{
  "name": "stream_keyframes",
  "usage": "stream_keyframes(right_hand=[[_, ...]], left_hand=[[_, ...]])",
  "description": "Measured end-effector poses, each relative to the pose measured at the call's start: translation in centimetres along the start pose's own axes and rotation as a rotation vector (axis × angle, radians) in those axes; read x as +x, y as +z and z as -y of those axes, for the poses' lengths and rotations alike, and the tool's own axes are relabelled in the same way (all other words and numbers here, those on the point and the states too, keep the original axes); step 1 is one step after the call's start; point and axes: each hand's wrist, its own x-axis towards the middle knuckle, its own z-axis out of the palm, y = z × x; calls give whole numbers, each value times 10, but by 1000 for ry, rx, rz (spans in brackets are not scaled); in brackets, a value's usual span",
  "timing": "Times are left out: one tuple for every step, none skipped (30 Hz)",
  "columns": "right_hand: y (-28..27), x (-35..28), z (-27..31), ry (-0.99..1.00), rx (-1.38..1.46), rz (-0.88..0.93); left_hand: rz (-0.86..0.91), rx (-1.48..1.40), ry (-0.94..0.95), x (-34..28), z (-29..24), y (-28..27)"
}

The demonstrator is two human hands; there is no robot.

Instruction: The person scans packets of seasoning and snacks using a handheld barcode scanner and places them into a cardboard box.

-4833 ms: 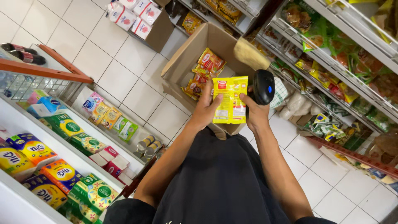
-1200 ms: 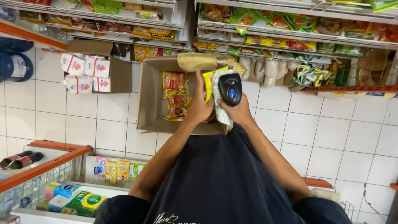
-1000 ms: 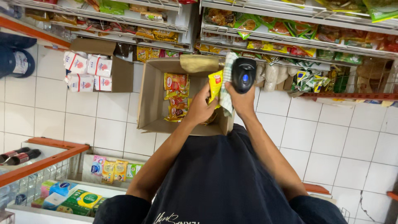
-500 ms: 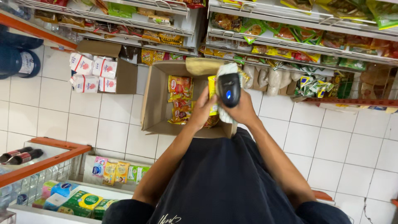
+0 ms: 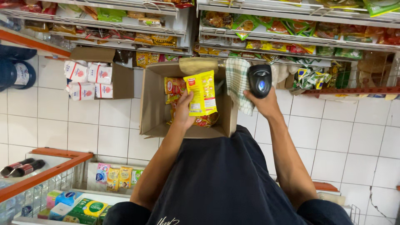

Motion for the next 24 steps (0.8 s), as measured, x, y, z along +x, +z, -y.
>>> stream_keyframes(right_hand=[[-2, 2, -5, 14, 10, -8], [-4, 4, -9, 29, 20, -16], [-5, 5, -14, 44, 30, -24], [-4, 7, -19, 60, -37, 11], [1, 10, -24, 76, -103, 46], [5, 11, -28, 92, -169, 82], [14, 9, -34, 27, -202, 69], [24, 7, -38, -40, -235, 55], [33, 6, -43, -108, -267, 42], [39, 3, -47, -138, -308, 50], [46, -1, -50, -168, -348, 59], [48, -1, -52, -203, -388, 67], [46, -2, -54, -148, -343, 51], [46, -1, -53, -95, -293, 40], [46, 1, -51, -43, -244, 30], [43, -1, -48, -43, -209, -19], [40, -3, -44, -44, -173, -68], [38, -3, -38, -48, -138, -116], [36, -2, -30, -6, -128, -142], [34, -4, -22, 36, -120, -166], [32, -6, -13, 79, -111, -189], [31, -8, -3, 49, -84, -193], [32, -12, 8, 19, -56, -197], [33, -14, 18, -14, -25, -203]], left_hand=[[9, -28, -8, 1, 2, -3], [18, -56, -16, 1, 5, -6], [0, -66, -28, 3, 10, -8], [-19, -77, -38, 4, 14, -11], [-37, -88, -48, 5, 19, -13], [-38, -120, -71, 7, 24, -15], [-38, -153, -93, 9, 29, -16], [-37, -185, -113, 12, 32, -17], [-37, -161, -105, 14, 35, -17], [-40, -139, -100, 14, 38, -17], [-43, -117, -95, 13, 42, -15], [-49, -85, -93, 14, 44, -12], [-55, -52, -91, 16, 45, -8], [-66, -18, -83, 15, 43, -5], [-62, 6, -63, 15, 40, -1], [-55, 27, -45, 15, 39, 4], [-49, 49, -26, 14, 38, 9], [-49, 91, -4, 14, 35, 15], [-50, 132, 17, 13, 31, 21], [-54, 172, 40, 11, 27, 28], [-76, 234, 72, 9, 24, 35], [-96, 297, 105, 7, 20, 44], [-117, 360, 138, 5, 17, 55], [-139, 494, 203, 2, 14, 68]])
